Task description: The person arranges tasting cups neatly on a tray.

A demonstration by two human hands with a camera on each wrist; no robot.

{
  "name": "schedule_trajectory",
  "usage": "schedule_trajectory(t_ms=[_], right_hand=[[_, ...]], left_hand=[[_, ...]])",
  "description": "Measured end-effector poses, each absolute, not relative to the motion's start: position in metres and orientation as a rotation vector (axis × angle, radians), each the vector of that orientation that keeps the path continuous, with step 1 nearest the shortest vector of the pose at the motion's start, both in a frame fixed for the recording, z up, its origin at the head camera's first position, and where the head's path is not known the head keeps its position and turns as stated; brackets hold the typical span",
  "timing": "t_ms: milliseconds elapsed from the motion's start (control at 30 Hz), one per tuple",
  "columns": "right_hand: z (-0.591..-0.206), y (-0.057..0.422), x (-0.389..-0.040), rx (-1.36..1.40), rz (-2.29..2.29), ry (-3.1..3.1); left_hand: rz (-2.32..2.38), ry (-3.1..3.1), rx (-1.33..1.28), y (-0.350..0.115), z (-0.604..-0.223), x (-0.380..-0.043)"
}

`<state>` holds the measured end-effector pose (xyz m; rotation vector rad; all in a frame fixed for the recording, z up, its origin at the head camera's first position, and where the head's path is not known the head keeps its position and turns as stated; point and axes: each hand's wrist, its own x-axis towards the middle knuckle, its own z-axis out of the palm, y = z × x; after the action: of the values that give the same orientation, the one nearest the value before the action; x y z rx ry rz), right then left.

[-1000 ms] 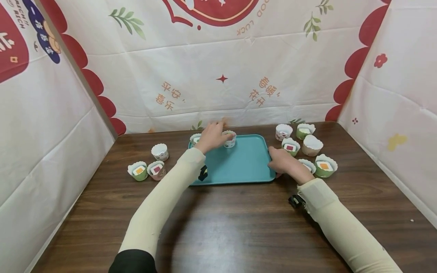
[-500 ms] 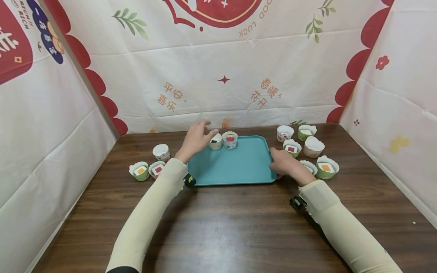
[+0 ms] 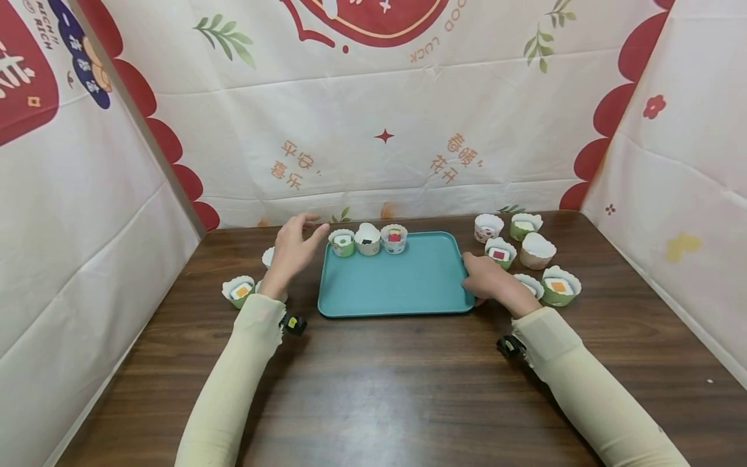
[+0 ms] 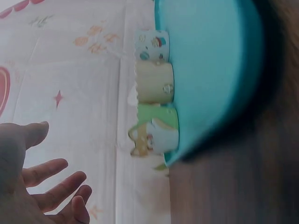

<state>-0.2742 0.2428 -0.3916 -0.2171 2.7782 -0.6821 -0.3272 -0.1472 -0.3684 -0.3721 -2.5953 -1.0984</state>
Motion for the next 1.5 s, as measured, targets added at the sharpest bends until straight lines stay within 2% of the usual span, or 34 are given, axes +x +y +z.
schedule_trajectory(t_ms=[667,1500], right_hand=[[-0.394,0.243,-0.274,-0.247,-0.696,2.764],[-0.394,0.243,-0.277,-0.237,-0.692,2.758]], left_hand=[[-0.951,-2.706,-0.144,-0.224,-0.373,-0.317],[-0.900,-3.074,-0.076,-0.238,-0.382,-0.320]])
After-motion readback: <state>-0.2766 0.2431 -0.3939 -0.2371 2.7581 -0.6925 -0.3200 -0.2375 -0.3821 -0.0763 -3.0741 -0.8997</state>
